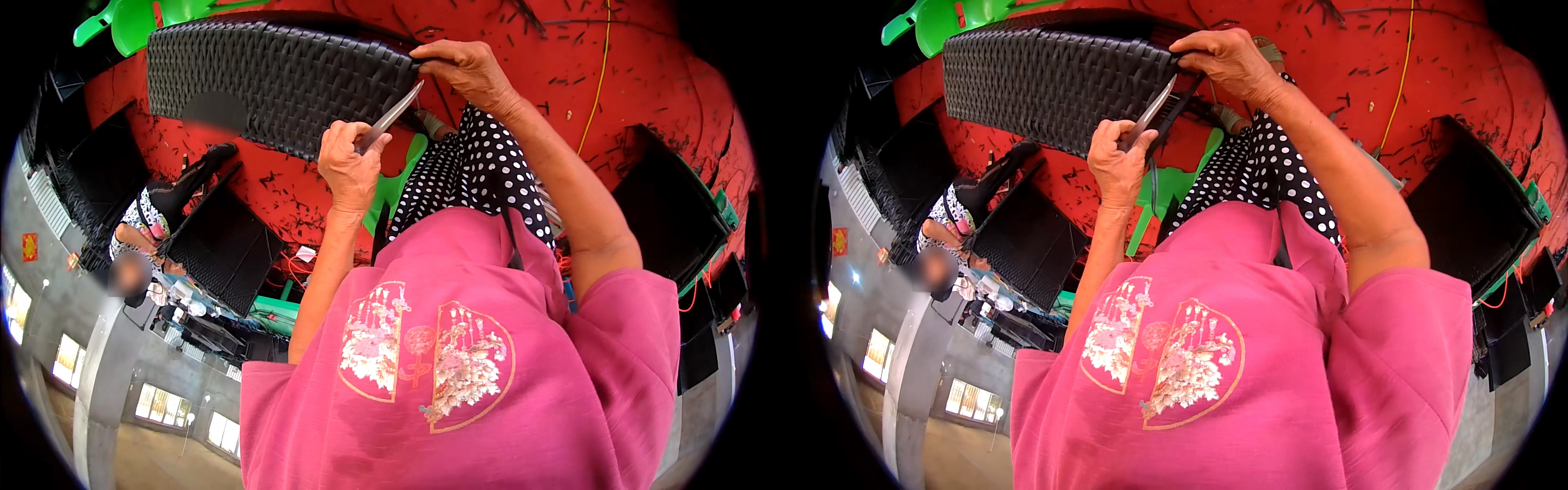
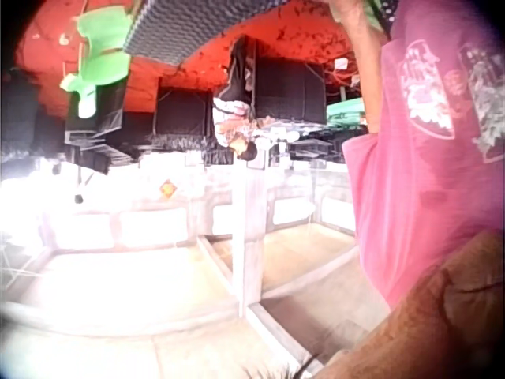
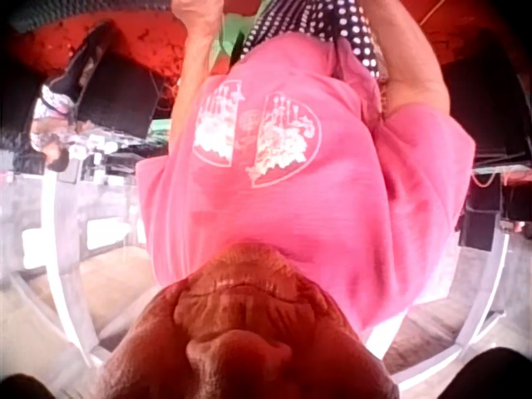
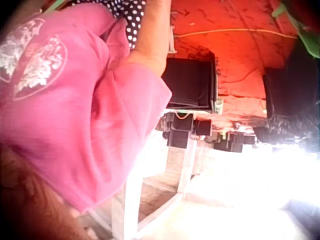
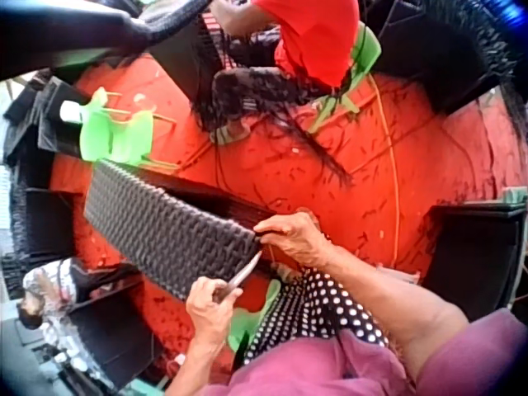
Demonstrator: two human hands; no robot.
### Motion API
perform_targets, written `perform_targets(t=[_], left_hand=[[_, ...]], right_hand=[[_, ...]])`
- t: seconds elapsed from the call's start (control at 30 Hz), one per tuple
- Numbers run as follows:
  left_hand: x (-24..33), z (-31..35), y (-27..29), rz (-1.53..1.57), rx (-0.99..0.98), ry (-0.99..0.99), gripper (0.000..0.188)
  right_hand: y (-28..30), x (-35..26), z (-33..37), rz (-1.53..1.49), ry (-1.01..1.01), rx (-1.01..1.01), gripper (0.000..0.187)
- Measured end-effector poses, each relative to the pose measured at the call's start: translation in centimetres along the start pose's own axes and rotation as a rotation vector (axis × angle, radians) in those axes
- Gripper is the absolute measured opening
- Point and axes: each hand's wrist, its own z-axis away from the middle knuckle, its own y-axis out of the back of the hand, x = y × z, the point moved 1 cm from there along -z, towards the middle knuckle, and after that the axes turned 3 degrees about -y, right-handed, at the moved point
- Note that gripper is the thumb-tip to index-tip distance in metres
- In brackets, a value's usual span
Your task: The person uses scissors to trim loose strands from the edge of a black woven wicker chair seat. They hold the seat with one hand and carefully snip protruding fibers with the other, occasionally adjusting the seat's position to access different areas.
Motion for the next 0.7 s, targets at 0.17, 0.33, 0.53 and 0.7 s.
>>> perform_targets(t=[0.17,0.33,0.53,0.7], left_hand=[[-0.3,-0.2,0.4,0.066,-0.068,0.156,0.027],[-0.3,-0.7,0.2,0.086,-0.093,0.149,0.027],[-0.6,-0.6,0.2,0.082,-0.127,0.167,0.027],[-0.3,-0.8,0.2,0.050,-0.149,0.159,0.027]], right_hand=[[1.2,0.5,-2.1,0.374,0.610,-0.098,0.015],[2.4,0.5,-3.2,0.638,0.812,-0.233,0.013],[3.6,-2.0,-4.5,0.716,0.927,-0.488,0.013],[3.8,-1.9,-4.9,0.789,0.987,-0.517,0.011]])
